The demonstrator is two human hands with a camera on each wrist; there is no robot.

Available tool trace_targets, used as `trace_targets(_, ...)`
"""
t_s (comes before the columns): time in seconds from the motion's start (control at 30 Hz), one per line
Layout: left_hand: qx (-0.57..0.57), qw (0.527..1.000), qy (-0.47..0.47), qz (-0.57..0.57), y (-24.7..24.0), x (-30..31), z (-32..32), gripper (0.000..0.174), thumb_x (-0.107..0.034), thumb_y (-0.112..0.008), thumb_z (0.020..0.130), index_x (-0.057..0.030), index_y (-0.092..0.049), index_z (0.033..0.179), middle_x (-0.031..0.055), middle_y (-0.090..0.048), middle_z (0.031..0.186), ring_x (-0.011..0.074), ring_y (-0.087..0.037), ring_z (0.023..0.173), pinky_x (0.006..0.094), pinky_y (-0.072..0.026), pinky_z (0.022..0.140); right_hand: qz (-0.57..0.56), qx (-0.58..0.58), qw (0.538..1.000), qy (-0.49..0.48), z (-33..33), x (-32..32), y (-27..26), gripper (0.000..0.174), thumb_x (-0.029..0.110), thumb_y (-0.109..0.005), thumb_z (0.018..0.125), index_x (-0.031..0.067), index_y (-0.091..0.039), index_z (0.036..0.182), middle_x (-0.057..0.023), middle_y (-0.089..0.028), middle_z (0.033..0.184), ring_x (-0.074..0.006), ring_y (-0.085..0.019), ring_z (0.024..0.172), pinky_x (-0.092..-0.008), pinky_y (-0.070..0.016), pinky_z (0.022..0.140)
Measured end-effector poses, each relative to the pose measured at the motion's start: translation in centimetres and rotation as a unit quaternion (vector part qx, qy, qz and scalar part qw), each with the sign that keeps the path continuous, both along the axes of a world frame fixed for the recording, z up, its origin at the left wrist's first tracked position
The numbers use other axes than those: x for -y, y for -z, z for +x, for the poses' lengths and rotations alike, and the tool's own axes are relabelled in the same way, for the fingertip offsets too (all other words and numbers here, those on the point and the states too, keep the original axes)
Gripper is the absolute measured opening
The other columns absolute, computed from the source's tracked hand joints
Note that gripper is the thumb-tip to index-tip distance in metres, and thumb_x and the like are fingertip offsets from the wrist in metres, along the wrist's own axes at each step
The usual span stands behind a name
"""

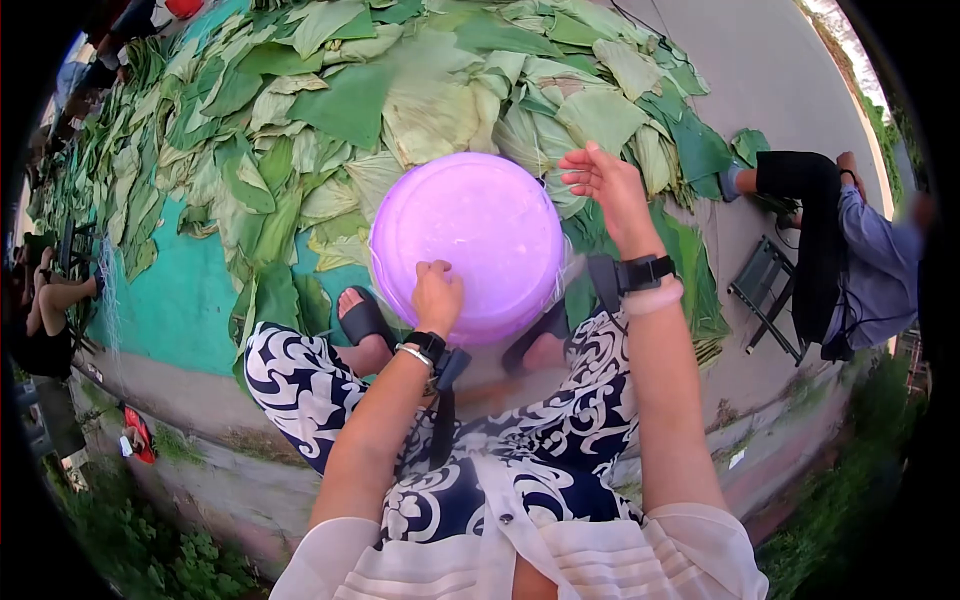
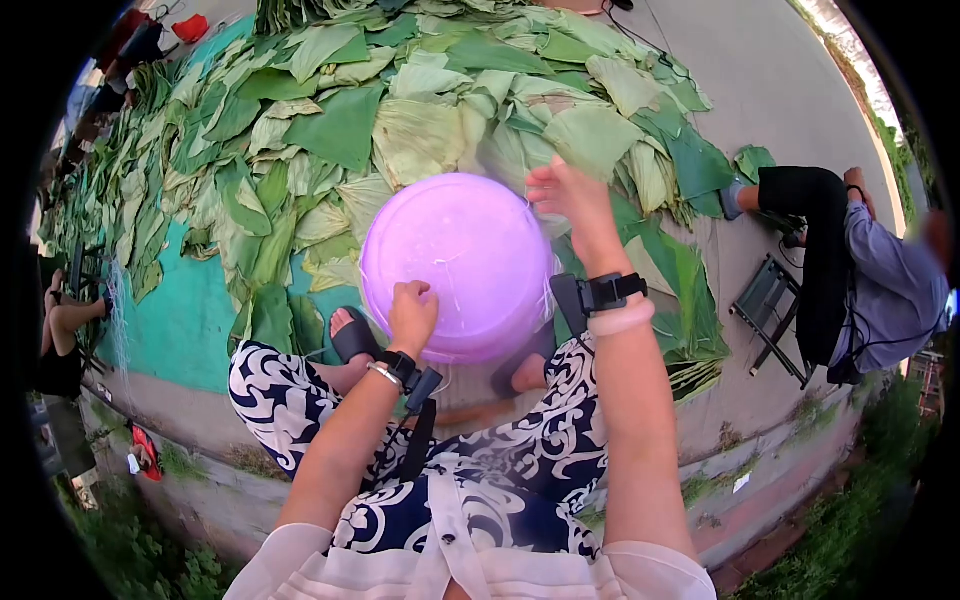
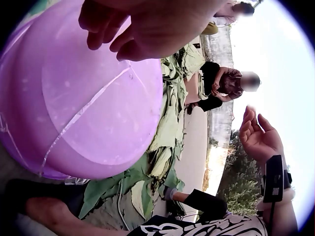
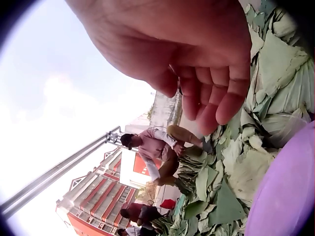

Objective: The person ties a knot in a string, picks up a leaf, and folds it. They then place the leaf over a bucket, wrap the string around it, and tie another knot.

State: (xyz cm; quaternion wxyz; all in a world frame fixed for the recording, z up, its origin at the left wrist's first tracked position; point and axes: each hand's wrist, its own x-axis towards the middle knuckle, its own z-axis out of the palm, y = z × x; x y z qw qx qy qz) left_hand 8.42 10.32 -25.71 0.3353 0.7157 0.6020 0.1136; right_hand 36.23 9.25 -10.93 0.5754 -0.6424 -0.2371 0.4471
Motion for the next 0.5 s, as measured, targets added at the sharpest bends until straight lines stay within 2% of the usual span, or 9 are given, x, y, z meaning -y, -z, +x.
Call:
trace_targets(0.1,0.063,0.994,0.068,0.054,-0.5,-0.4,1.7,0.016,-0.013,-0.063,0.082,-0.0047,-0.068,0.094,0.0124,-0.058,0.104,0.0299,-0.063,0.083,0.0393,-0.0515,0.075,0.000,-0.008,1.000,0.014,-0.3,-0.1,-0.8,0.038,0.034,-0.054,0.096,-0.0026,-0.066,0.100,-0.0111,-0.070,0.095,-0.0173,-0.067,0.078,-0.0287,-0.0500,0.070)
trace_targets(0.2,0.072,0.987,0.125,0.073,-0.7,-0.8,4.4,0.016,-0.011,-0.064,0.080,-0.0052,-0.069,0.094,0.0109,-0.059,0.107,0.0302,-0.062,0.090,0.0388,-0.0514,0.078,-0.021,0.029,0.999,-0.008,-0.6,-0.2,-1.2,0.041,0.036,-0.052,0.098,-0.0030,-0.065,0.104,-0.0108,-0.069,0.099,-0.0154,-0.065,0.083,-0.0278,-0.0494,0.075)
trace_targets(0.3,0.081,0.967,0.191,0.149,0.4,-1.1,6.8,0.019,-0.011,-0.066,0.078,-0.0063,-0.070,0.095,0.0115,-0.059,0.115,0.0306,-0.058,0.103,0.0390,-0.0495,0.083,0.023,0.055,0.998,-0.010,-0.6,-0.2,-0.4,0.036,0.033,-0.054,0.096,-0.0007,-0.069,0.096,-0.0086,-0.070,0.092,-0.0152,-0.066,0.075,-0.0273,-0.0500,0.066)
trace_targets(0.4,0.050,0.955,0.226,0.188,1.3,-1.6,9.2,0.021,-0.012,-0.066,0.077,-0.0077,-0.071,0.097,0.0116,-0.057,0.123,0.0316,-0.051,0.114,0.0420,-0.0455,0.091,0.035,0.066,0.997,-0.018,-0.3,-0.2,-0.1,0.036,0.034,-0.056,0.096,0.0003,-0.069,0.095,-0.0074,-0.071,0.089,-0.0143,-0.066,0.075,-0.0271,-0.0499,0.066)
trace_targets(0.5,0.013,0.951,0.247,0.184,2.0,-2.1,11.0,0.024,-0.015,-0.066,0.077,-0.0088,-0.071,0.100,0.0128,-0.055,0.128,0.0334,-0.048,0.119,0.0454,-0.0414,0.096,0.039,0.070,0.997,-0.014,0.2,-0.1,-0.3,0.036,0.034,-0.057,0.095,0.0001,-0.069,0.094,-0.0058,-0.070,0.086,-0.0134,-0.066,0.074,-0.0265,-0.0494,0.066)
